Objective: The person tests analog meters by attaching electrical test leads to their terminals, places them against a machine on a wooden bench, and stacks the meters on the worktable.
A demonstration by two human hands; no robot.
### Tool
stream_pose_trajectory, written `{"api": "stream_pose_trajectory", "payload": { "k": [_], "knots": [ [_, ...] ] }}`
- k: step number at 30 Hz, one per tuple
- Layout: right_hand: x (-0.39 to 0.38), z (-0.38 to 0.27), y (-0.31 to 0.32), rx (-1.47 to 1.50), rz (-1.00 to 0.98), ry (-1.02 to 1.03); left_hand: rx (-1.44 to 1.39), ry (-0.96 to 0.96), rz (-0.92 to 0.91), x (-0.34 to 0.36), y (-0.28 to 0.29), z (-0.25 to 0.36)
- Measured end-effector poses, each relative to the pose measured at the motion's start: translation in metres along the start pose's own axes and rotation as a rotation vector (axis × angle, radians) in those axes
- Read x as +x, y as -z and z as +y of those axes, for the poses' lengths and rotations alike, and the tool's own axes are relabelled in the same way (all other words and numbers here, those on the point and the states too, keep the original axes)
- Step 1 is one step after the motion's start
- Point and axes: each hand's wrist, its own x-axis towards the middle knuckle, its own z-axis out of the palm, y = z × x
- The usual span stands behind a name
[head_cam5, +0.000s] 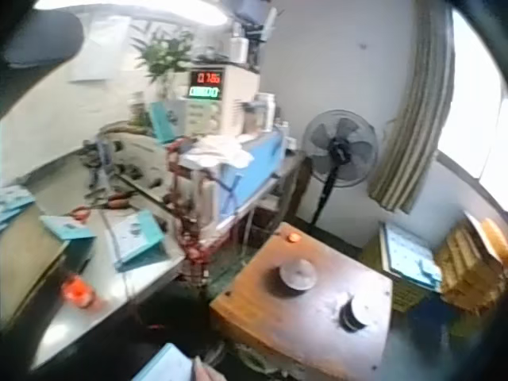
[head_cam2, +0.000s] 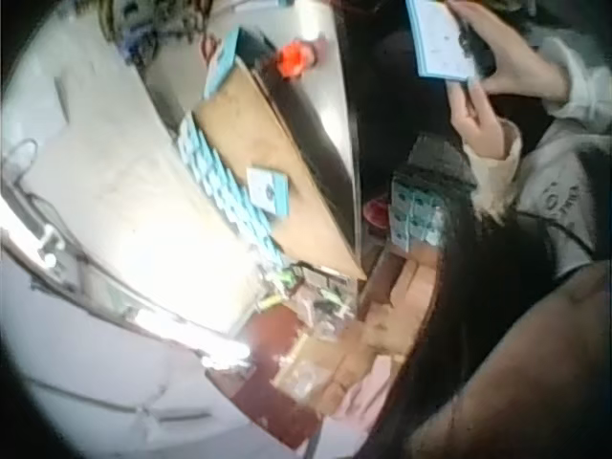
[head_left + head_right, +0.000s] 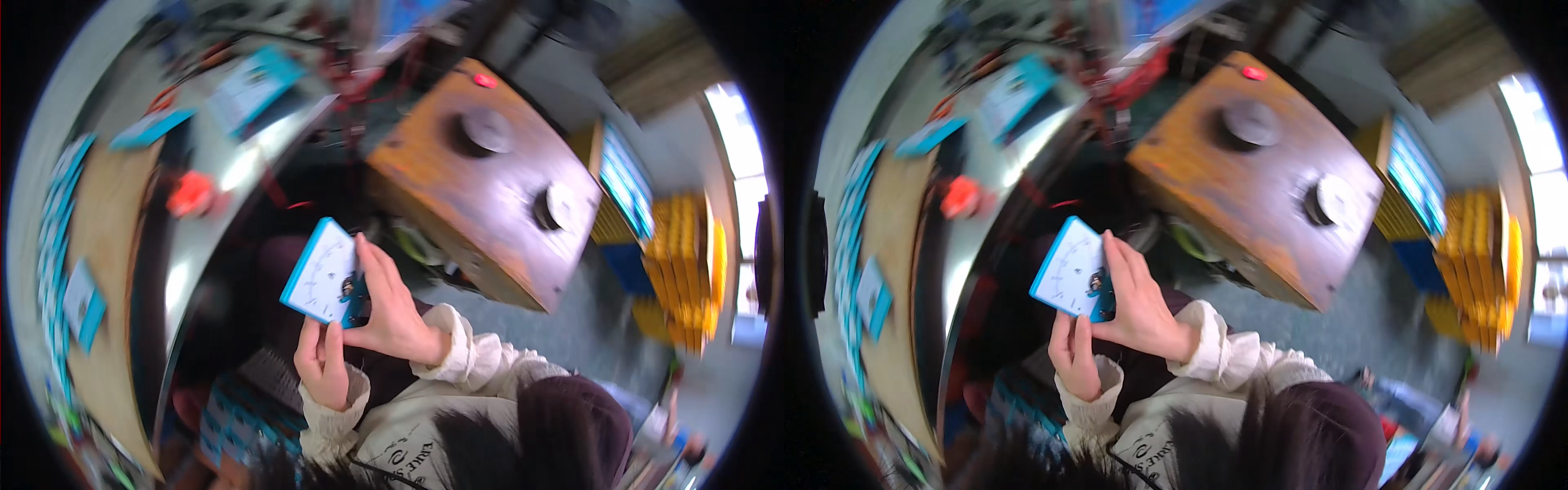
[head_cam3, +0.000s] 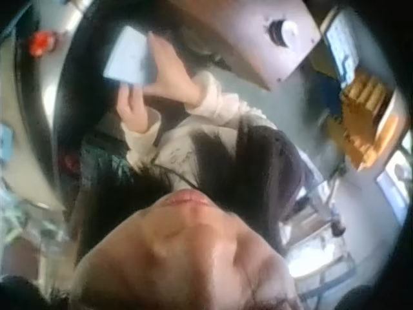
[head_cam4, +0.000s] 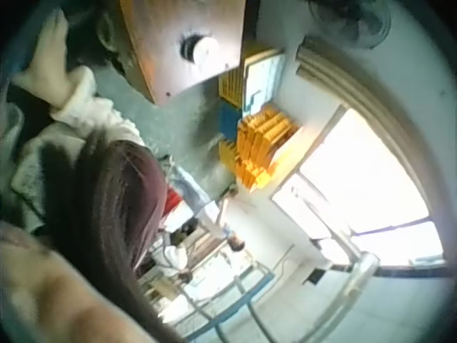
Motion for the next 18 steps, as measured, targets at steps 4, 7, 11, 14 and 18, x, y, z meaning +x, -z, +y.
{"api": "stream_pose_trajectory", "payload": {
  "k": [4, 7, 11, 14, 18],
  "knots": [
    [-0.004, 0.055, 0.084, -0.315, 0.361, -0.024, 0.115, 0.057, -0.403, 0.001, -0.025, -0.013],
    [-0.002, 0.101, 0.170, -0.718, 0.701, -0.265, 0.156, 0.072, -0.430, 0.010, -0.018, -0.024],
    [-0.007, 0.148, 0.244, -0.909, 0.986, -0.477, 0.147, 0.097, -0.415, 0.025, 0.001, -0.030],
    [-0.012, 0.172, 0.253, -0.939, 0.996, -0.487, 0.170, 0.086, -0.379, 0.032, 0.012, -0.027],
    [-0.019, 0.184, 0.254, -0.938, 1.001, -0.422, 0.155, 0.094, -0.320, 0.032, 0.016, -0.023]
  ]
}}
